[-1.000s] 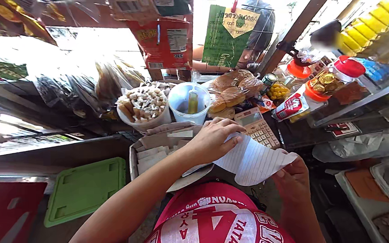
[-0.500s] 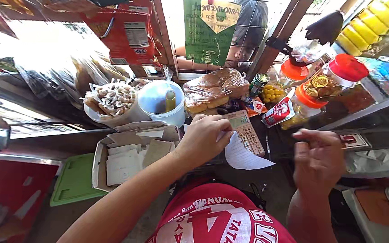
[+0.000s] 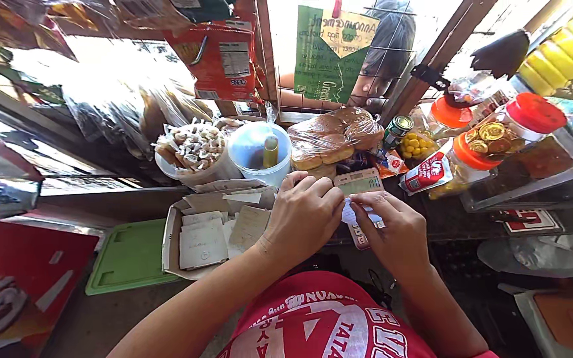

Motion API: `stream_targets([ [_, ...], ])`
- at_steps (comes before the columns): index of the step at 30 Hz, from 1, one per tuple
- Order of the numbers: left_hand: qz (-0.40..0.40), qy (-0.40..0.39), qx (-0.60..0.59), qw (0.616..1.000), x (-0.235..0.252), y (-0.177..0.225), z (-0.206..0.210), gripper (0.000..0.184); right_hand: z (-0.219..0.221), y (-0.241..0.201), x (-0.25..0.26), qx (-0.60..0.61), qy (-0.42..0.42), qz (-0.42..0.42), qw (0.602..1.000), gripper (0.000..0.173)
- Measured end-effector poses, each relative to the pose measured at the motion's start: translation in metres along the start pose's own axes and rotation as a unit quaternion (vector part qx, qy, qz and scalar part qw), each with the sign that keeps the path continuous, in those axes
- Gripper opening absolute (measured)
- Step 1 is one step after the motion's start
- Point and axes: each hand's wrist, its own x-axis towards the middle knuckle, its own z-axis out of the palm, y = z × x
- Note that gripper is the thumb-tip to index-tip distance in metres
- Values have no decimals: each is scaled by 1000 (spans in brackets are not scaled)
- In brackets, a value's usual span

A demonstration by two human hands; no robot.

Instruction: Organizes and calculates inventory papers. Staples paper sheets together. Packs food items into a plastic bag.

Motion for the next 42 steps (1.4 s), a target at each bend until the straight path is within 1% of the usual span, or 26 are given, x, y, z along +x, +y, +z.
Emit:
stream_targets([
  [4,9,42,15,999,-5,-9,-2,20,9,-10,4,15,7,-5,1000,17],
  [9,24,86,-13,996,-7,-20,-2,18,16,-12,8,37,-6,-1,999,19],
  [13,33,79,-31,996,-8,-23,-3,18,20,-15,8,36,8,-2,999,19],
  [19,43,77,-60,994,-6,-24,-2,16,22,-18,14,59,35,-33,997,17],
  [22,40,83,-95,991,-5,-23,0,15,19,-20,15,99,43,-17,994,15],
  [25,39,73,-125,989,-4,-25,-1,16,18,-19,16,147,42,6,988,14],
  [29,20,83,-106,991,-9,-34,0,27,18,-11,14,174,41,18,984,18],
  [32,12,83,-109,991,-13,-39,-2,31,17,-2,11,184,32,32,982,22],
  [37,-4,83,-127,988,-16,-43,-11,27,17,7,10,217,33,62,974,21],
  [42,-16,104,-135,985,-20,-46,-23,24,18,14,11,229,50,73,969,19],
])
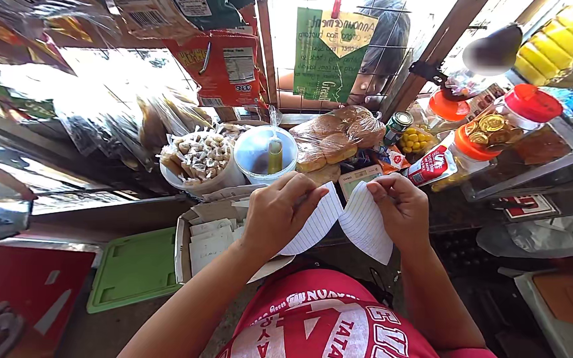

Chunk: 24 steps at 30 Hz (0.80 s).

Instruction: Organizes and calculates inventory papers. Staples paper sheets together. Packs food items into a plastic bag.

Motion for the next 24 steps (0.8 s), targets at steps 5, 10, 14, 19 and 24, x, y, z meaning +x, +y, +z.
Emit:
stream_targets([
  [5,18,31,8,999,-3,2,-9,22,4,6,1,-6,8,1,1000,19],
  [10,19,45,31,998,-7,2,-17,22,4,11,3,-18,10,-5,1000,19],
  [14,6,59,44,997,-12,1,-27,22,3,15,4,-29,20,-8,999,20],
  [19,-9,87,63,994,-19,-2,-43,23,6,21,3,-61,8,8,998,22],
  [24,-42,89,72,993,-22,-5,-52,25,10,24,1,-81,-19,21,996,22],
])
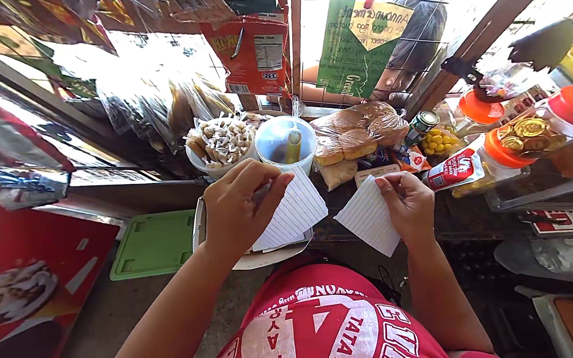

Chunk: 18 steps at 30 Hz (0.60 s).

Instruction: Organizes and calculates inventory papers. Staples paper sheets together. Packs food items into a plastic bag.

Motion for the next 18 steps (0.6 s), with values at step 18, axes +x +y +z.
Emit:
stream_targets([
  [18,-273,-63,-211,937,-15,17,34,9,35,-31,-32,-49,-46,-435,898,21],
])
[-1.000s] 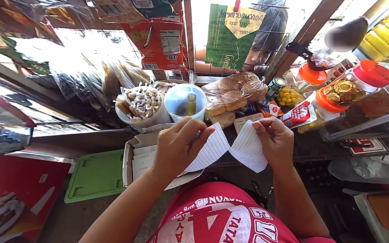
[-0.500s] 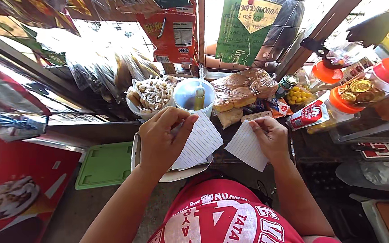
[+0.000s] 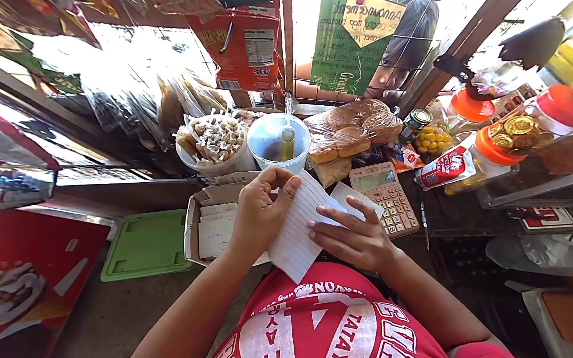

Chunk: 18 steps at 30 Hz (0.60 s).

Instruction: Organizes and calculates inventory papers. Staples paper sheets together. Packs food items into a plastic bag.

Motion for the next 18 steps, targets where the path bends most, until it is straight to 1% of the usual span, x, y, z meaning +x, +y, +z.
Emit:
stream_targets([
  [1,7,8,12,1000,0,-1,-1,14,-2,7,2,-6,3,3,1000,19],
  [2,24,15,33,999,-1,-2,-6,23,-6,19,4,-20,6,15,1000,19],
  [3,41,24,50,998,-1,-3,-12,31,-11,35,6,-42,9,31,999,21],
  [4,56,35,55,996,-2,-4,-19,36,-17,54,10,-75,14,48,996,21],
  [5,71,48,51,995,-4,-5,-27,36,-21,74,15,-118,14,69,991,23],
  [8,98,69,56,991,-13,-9,-46,27,-26,130,25,-225,-13,125,966,29],
  [9,100,66,78,990,-17,-10,-52,25,-24,145,24,-241,-34,144,959,31],
  [11,95,46,151,983,-25,-15,-59,24,-19,166,19,-232,-127,196,944,34],
  [13,71,2,228,971,-31,-23,-64,22,-12,176,15,-175,-221,259,924,36],
  [14,50,-27,264,963,-33,-27,-65,20,-9,176,13,-162,-235,280,916,37],
  [16,-1,-76,315,946,-37,-37,-66,18,-11,166,12,-157,-207,303,917,39],
  [17,-28,-93,333,938,-37,-42,-64,20,-16,158,13,-157,-182,310,920,39],
  [18,-60,-107,346,930,-37,-46,-61,26,-23,148,13,-152,-160,317,922,39],
])
